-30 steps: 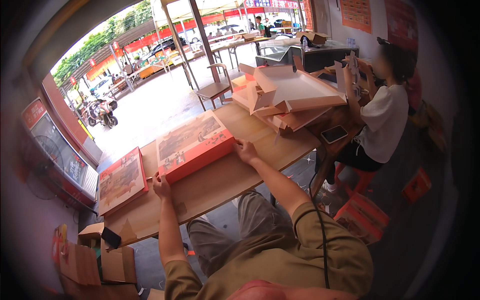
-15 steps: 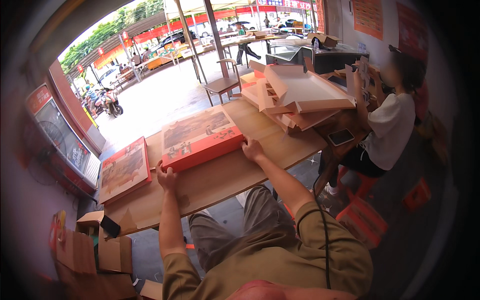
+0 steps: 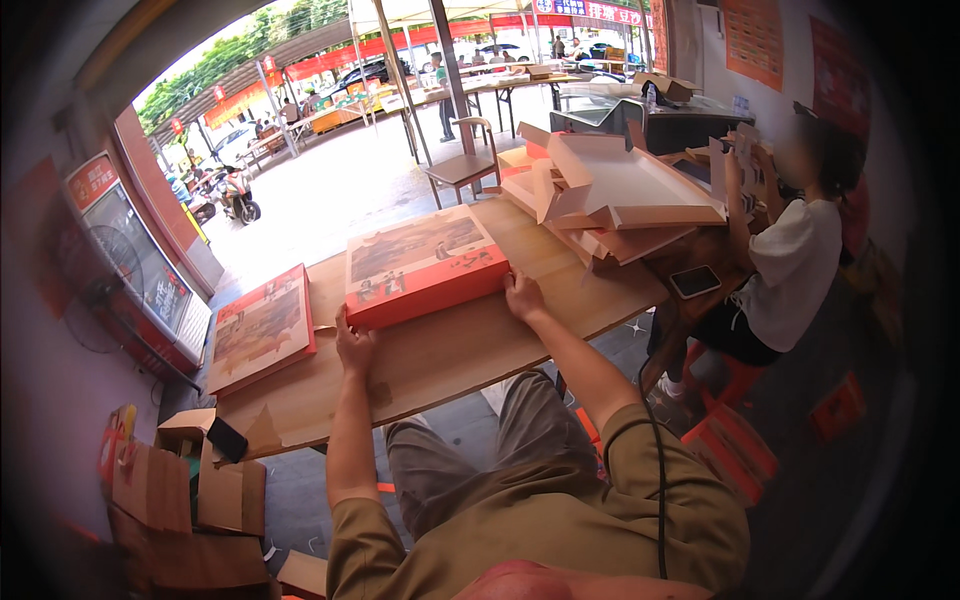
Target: The person assembles cardboard boxes by folding them by hand on a table, and then picks up and unfolds large flat cardboard gift boxes.
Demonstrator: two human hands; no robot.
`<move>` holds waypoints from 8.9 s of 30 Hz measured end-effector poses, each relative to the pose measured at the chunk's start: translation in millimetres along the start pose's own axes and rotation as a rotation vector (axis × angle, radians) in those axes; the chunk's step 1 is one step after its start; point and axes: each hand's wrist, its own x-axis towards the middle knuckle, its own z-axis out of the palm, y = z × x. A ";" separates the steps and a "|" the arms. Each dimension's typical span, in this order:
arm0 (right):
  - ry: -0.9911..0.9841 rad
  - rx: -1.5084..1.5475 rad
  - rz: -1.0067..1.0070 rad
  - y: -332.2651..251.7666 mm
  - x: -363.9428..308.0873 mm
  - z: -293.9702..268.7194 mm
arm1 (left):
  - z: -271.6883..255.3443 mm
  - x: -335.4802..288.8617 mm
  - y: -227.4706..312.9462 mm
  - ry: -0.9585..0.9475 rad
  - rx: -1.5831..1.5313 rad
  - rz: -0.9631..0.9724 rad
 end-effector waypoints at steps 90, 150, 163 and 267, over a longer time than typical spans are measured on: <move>0.137 0.223 0.167 -4.7 12.2 1.5 | -9.3 9.7 -7.4 0.033 -0.007 -0.479; 0.081 -0.141 -0.500 -38.7 -28.1 -27.0 | -41.4 -48.2 119.1 0.263 0.050 0.590; -0.214 -0.045 -0.377 -42.5 -27.7 -27.3 | -134.5 -213.3 171.9 -0.149 0.260 0.718; -0.662 1.363 0.031 -24.7 -353.1 -120.6 | -98.5 -309.3 214.8 -0.380 0.295 0.665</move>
